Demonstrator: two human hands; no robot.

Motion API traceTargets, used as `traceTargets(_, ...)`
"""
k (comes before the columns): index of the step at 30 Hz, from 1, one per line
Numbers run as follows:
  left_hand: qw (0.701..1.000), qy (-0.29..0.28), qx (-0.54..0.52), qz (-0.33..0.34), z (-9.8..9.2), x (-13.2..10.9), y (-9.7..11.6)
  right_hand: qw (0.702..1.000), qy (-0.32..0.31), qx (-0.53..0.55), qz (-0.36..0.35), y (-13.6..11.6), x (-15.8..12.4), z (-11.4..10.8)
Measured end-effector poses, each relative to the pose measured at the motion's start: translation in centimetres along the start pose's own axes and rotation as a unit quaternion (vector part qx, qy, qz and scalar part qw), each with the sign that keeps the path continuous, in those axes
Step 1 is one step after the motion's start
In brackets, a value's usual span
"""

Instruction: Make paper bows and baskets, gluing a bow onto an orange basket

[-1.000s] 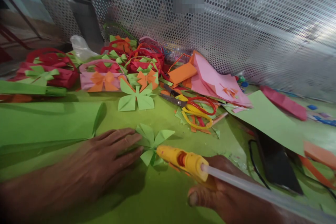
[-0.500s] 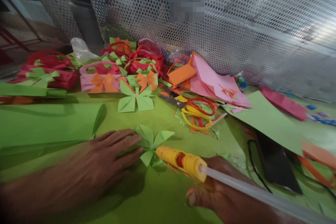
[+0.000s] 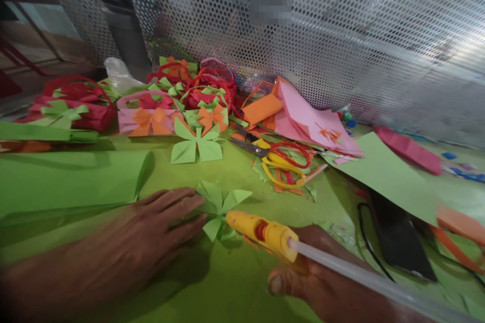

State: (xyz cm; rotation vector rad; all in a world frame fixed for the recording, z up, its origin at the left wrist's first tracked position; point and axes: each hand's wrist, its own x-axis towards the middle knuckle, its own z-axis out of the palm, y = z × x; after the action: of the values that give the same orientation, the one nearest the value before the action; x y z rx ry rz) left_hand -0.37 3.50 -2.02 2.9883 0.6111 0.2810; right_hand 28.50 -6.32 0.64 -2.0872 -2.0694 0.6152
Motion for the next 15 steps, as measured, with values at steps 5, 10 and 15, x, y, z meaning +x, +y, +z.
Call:
traceTargets(5, 1.0, 0.014, -0.001, 0.003, 0.13, -0.1, 0.0, 1.0, -0.008, 0.0, -0.017, -0.96, 0.33, -0.37)
traceTargets(10, 1.0, -0.009, -0.002, -0.009, -0.09, -0.12, 0.01, 0.999, 0.021, 0.008, -0.033, -1.1, 0.31, 0.02)
traceTargets(15, 1.0, 0.012, 0.014, 0.004, 0.56, -0.31, -0.19, 0.995, 0.066, 0.001, -0.076, -0.87, 0.38, 0.19)
